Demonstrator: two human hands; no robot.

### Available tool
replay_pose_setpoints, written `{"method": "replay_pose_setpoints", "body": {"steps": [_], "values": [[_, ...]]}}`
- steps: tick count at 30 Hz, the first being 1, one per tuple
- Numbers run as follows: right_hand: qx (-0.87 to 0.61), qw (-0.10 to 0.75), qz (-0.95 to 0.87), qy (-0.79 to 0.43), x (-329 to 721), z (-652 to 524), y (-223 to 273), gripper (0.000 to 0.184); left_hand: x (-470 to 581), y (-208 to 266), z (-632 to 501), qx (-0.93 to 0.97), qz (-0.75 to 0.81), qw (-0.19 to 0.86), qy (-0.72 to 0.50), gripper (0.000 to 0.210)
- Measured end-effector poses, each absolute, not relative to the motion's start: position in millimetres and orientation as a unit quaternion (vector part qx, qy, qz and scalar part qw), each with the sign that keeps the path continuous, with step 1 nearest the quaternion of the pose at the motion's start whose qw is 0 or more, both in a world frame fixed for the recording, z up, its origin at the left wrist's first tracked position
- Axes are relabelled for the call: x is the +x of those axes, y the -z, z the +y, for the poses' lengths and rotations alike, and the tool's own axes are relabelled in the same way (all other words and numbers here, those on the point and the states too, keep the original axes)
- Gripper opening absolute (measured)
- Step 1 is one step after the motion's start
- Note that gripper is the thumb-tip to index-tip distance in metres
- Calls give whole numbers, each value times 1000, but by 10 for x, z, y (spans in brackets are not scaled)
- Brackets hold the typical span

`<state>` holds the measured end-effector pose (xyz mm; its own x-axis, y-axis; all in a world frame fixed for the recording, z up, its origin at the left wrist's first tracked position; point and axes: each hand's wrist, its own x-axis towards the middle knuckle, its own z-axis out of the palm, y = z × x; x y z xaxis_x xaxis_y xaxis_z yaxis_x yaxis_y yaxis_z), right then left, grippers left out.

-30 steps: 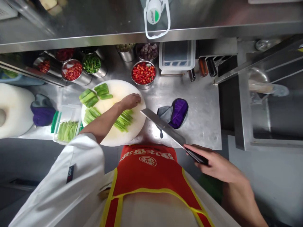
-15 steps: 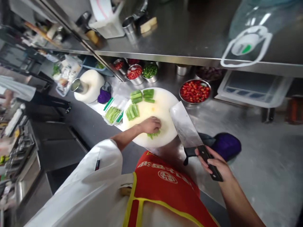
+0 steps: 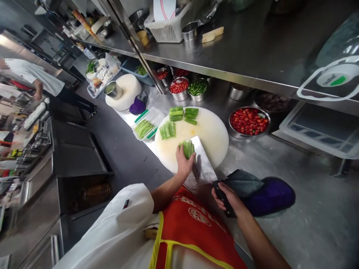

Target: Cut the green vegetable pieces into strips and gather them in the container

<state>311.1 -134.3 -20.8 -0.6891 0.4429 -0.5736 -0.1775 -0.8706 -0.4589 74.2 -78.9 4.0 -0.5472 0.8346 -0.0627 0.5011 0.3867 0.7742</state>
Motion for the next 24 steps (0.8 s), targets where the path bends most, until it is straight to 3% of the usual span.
{"method": "replay_pose_setpoints", "body": {"steps": [11, 18, 24], "values": [[-314, 146, -207, -915, 2694, -1728, -10, 65, 728, -162, -813, 419, 781, 239, -396, 64], [-353, 207, -188, -893, 2358, -1711, -475, 38, 313, -447, -763, 437, 753, 219, -441, 62], [-291, 267, -175, -902, 1262, -1226, -690, 29, -971, -550, -229, 528, 723, 210, -394, 60]]}}
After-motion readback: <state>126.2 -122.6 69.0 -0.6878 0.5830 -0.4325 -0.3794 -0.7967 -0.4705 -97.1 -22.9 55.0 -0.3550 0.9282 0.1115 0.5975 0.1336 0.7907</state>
